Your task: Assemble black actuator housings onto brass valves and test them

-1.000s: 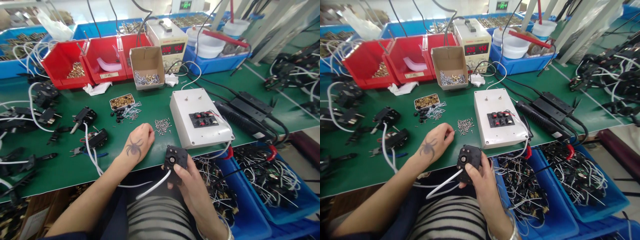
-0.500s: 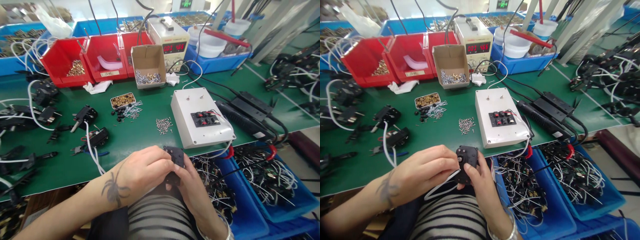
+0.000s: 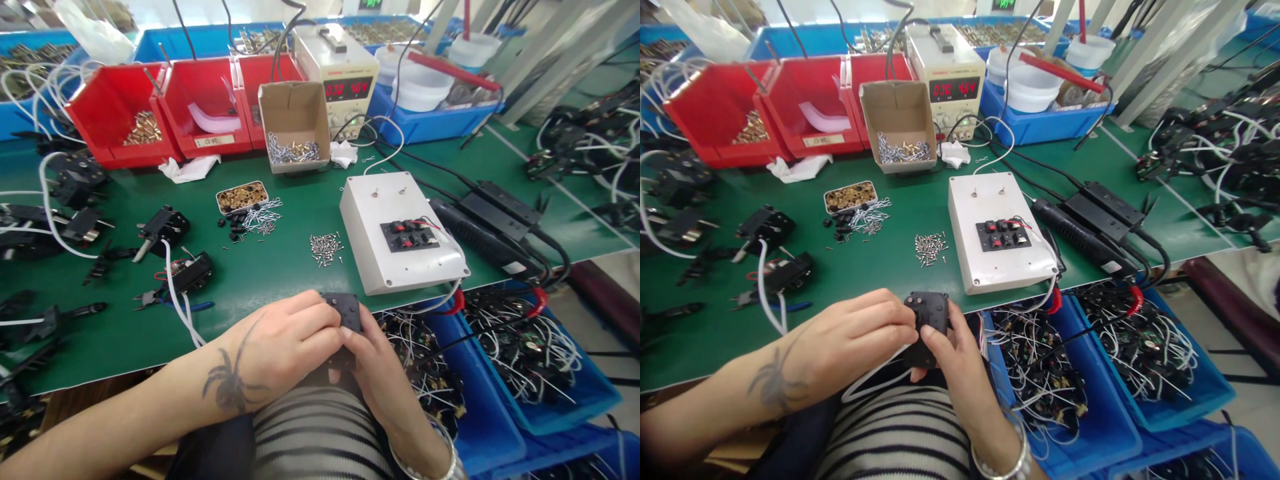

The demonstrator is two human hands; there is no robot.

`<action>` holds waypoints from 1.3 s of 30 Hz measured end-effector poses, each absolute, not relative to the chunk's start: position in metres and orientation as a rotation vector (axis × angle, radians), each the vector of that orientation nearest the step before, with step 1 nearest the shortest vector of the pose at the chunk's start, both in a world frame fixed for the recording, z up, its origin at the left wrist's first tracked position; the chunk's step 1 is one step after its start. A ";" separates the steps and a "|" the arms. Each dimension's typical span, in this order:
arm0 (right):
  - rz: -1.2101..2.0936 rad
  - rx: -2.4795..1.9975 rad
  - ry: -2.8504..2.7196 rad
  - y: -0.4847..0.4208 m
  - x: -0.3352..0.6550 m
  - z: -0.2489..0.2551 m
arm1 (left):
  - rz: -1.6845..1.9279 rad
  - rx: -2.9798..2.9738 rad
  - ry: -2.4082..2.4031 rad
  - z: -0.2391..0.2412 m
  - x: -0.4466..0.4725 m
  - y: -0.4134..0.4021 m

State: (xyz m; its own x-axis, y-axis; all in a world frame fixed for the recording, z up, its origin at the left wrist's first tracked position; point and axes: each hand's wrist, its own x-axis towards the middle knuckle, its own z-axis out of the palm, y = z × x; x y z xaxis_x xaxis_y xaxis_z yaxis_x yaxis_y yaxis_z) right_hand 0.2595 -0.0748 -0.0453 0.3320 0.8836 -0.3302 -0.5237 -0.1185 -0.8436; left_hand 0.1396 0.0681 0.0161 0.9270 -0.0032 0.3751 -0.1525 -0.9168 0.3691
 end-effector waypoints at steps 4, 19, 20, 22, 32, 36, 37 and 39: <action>1.271 -1.144 -0.378 -0.074 0.258 -0.046 | 0.483 2.669 -0.200 0.015 0.141 0.066; 1.292 -1.132 -0.350 -0.071 0.255 -0.049 | 0.532 2.731 -0.173 0.016 0.147 0.061; 1.298 -1.111 -0.346 -0.071 0.254 -0.049 | 0.522 2.723 -0.157 0.018 0.144 0.064; 1.293 -1.076 -0.335 -0.072 0.253 -0.048 | 0.537 2.676 0.037 0.020 0.137 0.070; 1.419 -1.130 -0.435 -0.072 0.257 -0.043 | 0.149 1.587 0.679 -0.023 0.122 0.040; 1.562 -1.125 -0.534 -0.081 0.271 -0.038 | 0.194 1.338 0.734 -0.028 0.122 0.039; 1.541 -1.152 -0.561 -0.085 0.279 -0.037 | 0.239 1.296 0.747 -0.029 0.122 0.041; 1.272 -1.235 -0.504 -0.094 0.301 -0.033 | 0.358 1.249 0.785 -0.033 0.125 0.048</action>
State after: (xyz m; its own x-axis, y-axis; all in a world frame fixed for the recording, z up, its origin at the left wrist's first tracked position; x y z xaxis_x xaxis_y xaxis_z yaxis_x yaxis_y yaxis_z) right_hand 0.3009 -0.0943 -0.0329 0.3008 0.8971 -0.3235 -0.4326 -0.1739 -0.8847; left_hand 0.1248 0.0478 -0.0325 0.6941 0.6383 -0.3330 0.1676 0.3066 0.9370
